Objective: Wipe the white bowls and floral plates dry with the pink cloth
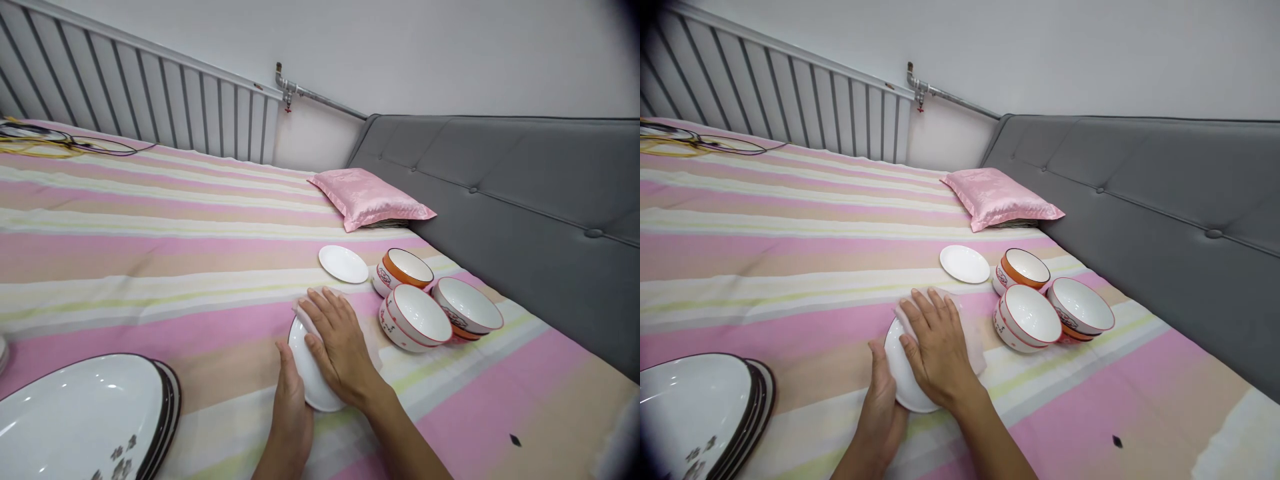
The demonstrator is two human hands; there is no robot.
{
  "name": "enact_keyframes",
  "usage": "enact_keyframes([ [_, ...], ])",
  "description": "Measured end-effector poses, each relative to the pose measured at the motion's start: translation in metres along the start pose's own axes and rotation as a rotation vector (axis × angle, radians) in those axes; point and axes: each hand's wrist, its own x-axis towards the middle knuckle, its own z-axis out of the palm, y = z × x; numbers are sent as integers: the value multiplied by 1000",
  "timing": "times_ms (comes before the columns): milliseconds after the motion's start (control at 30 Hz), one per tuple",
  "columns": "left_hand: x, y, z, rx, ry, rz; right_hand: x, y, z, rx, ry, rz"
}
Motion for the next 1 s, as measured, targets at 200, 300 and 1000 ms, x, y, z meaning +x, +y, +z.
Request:
enact_keyframes([
  [200, -2, 0, 1, -84, 14, 33, 0, -16, -2, 43, -72, -115],
  [300, 1, -2, -4, -190, -40, 32, -1, -22, 0, 58, -85, -158],
  [1000, 6, 27, -21, -398, -160, 58, -3, -28, 2, 201, 184, -378],
])
